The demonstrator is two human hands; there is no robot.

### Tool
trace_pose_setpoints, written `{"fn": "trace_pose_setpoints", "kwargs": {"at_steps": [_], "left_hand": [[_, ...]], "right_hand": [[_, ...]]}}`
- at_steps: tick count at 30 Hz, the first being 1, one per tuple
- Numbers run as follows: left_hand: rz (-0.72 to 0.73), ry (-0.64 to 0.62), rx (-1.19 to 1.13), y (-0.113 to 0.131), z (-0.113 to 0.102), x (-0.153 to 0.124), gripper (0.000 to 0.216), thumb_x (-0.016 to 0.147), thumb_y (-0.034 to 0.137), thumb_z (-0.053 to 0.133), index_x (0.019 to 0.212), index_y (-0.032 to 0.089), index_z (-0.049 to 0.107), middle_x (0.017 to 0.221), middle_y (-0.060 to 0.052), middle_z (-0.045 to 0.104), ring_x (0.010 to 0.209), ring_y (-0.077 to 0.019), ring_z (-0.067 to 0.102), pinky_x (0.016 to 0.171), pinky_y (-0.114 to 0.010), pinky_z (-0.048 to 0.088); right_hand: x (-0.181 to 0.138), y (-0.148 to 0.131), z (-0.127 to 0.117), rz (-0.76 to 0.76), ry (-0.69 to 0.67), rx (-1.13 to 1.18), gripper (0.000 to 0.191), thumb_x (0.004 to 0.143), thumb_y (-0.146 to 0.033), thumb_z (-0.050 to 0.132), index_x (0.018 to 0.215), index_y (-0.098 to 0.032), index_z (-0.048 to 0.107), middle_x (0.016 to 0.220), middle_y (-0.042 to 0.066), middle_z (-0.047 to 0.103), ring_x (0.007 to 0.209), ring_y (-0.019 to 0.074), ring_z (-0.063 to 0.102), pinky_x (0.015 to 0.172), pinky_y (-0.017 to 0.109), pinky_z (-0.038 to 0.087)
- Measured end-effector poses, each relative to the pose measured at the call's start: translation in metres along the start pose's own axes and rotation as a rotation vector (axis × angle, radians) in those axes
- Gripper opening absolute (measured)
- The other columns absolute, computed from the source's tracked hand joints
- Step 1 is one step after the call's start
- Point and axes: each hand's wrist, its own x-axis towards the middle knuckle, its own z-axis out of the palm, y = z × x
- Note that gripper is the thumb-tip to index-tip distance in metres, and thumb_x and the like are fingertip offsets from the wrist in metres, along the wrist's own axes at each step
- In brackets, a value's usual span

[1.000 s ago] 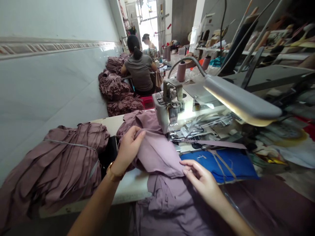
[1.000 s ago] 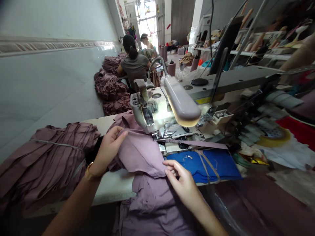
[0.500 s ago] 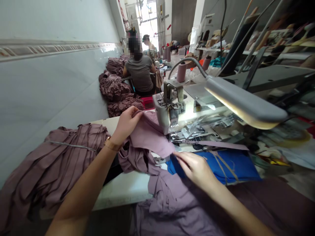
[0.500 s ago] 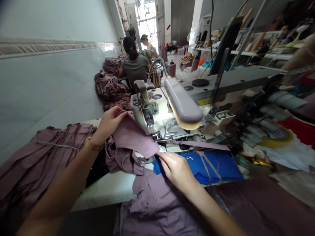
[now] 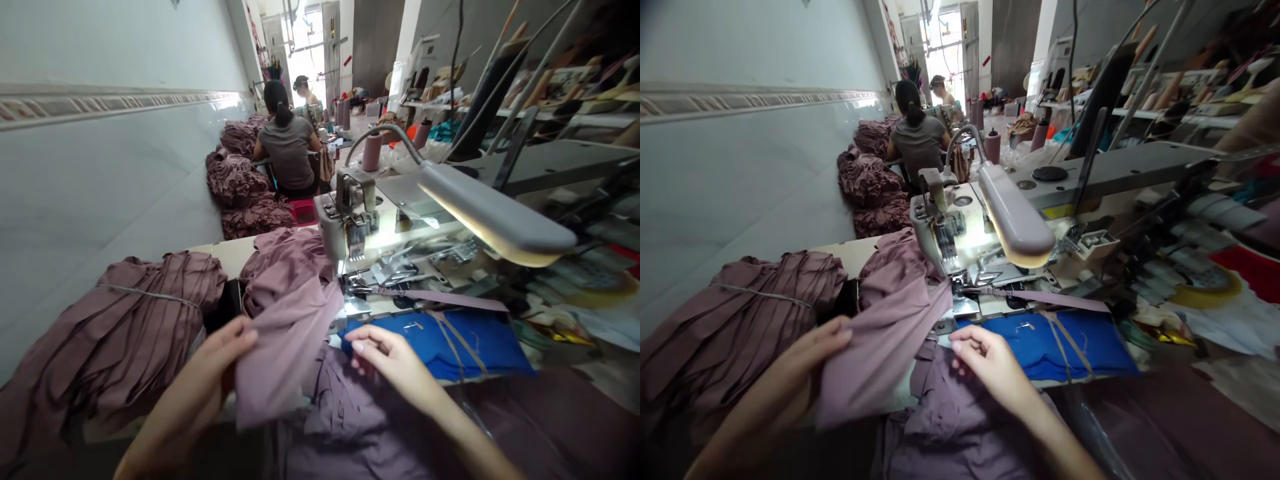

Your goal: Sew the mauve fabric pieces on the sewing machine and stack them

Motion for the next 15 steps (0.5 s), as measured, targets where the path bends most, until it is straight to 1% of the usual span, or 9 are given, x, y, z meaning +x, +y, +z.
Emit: {"fn": "trace_pose_setpoints", "kwargs": {"at_steps": [1,3,5,6,7,9,11,14,15], "left_hand": [[-0.049,-0.056,-0.026,-0.005,0.003,-0.013,0.028,0.087,0.051,0.049,0.088,0.024,0.052,0.061,0.002,0.055,0.046,-0.0172,0.054,0.043,-0.027,0.041],[0.013,0.091,0.093,-0.009,0.010,-0.021,0.028,0.086,0.051,0.050,0.089,0.024,0.051,0.061,0.001,0.056,0.047,-0.0191,0.056,0.043,-0.029,0.044],[0.287,0.398,0.353,-0.008,0.019,-0.007,0.021,0.086,0.043,0.055,0.093,0.023,0.052,0.077,-0.005,0.064,0.069,-0.0236,0.064,0.059,-0.034,0.052],[0.463,0.458,0.493,-0.006,0.025,0.006,0.016,0.087,0.035,0.055,0.096,0.022,0.055,0.089,-0.008,0.066,0.083,-0.0253,0.065,0.071,-0.037,0.054],[0.637,0.410,0.617,-0.004,0.032,0.020,0.014,0.088,0.028,0.053,0.100,0.021,0.057,0.100,-0.011,0.066,0.096,-0.0260,0.064,0.082,-0.039,0.053],[0.936,0.093,0.780,0.001,0.047,0.049,0.023,0.091,0.016,0.045,0.108,0.019,0.061,0.113,-0.012,0.065,0.111,-0.0249,0.059,0.097,-0.041,0.048],[1.117,-0.180,0.841,0.005,0.062,0.071,0.033,0.091,0.010,0.040,0.115,0.018,0.061,0.121,-0.012,0.065,0.118,-0.0231,0.056,0.106,-0.041,0.043],[1.238,-0.306,0.863,0.008,0.079,0.086,0.039,0.092,0.008,0.038,0.125,0.014,0.058,0.131,-0.012,0.061,0.125,-0.0233,0.051,0.112,-0.043,0.037],[1.253,-0.330,0.864,0.008,0.083,0.087,0.041,0.092,0.009,0.038,0.128,0.014,0.057,0.133,-0.012,0.060,0.126,-0.0235,0.050,0.111,-0.043,0.038]], "right_hand": [[-0.002,0.004,0.009,0.026,-0.055,0.147,0.029,0.084,-0.043,0.065,0.100,-0.019,0.069,0.078,0.005,0.073,0.070,0.0208,0.068,0.069,0.032,0.053],[-0.001,0.011,0.031,0.021,-0.134,0.394,0.034,0.083,-0.048,0.066,0.101,-0.019,0.067,0.092,0.007,0.073,0.084,0.0229,0.069,0.083,0.037,0.052],[0.004,0.016,0.052,-0.013,-0.137,0.531,0.034,0.084,-0.052,0.063,0.099,-0.021,0.067,0.092,0.006,0.071,0.087,0.0232,0.067,0.086,0.038,0.050],[0.007,0.018,0.061,-0.027,-0.115,0.546,0.032,0.083,-0.051,0.065,0.094,-0.021,0.067,0.087,0.005,0.070,0.084,0.0222,0.066,0.084,0.036,0.050],[0.009,0.019,0.069,-0.036,-0.091,0.532,0.028,0.082,-0.048,0.068,0.089,-0.022,0.067,0.081,0.003,0.068,0.080,0.0208,0.064,0.081,0.034,0.050],[0.010,0.022,0.077,-0.045,-0.046,0.489,0.022,0.076,-0.040,0.076,0.078,-0.021,0.067,0.072,-0.001,0.063,0.073,0.0175,0.061,0.075,0.029,0.049],[0.001,0.023,0.073,0.007,-0.054,0.538,0.018,0.074,-0.036,0.078,0.078,-0.021,0.068,0.070,-0.002,0.063,0.071,0.0168,0.061,0.072,0.028,0.049],[-0.024,0.021,0.046,0.189,-0.087,0.705,0.023,0.075,-0.035,0.074,0.094,-0.022,0.073,0.083,0.004,0.072,0.082,0.0229,0.067,0.080,0.034,0.051],[-0.033,0.020,0.033,0.235,-0.033,0.714,0.024,0.070,-0.032,0.077,0.091,-0.022,0.075,0.087,0.005,0.074,0.087,0.0248,0.067,0.083,0.035,0.051]]}}
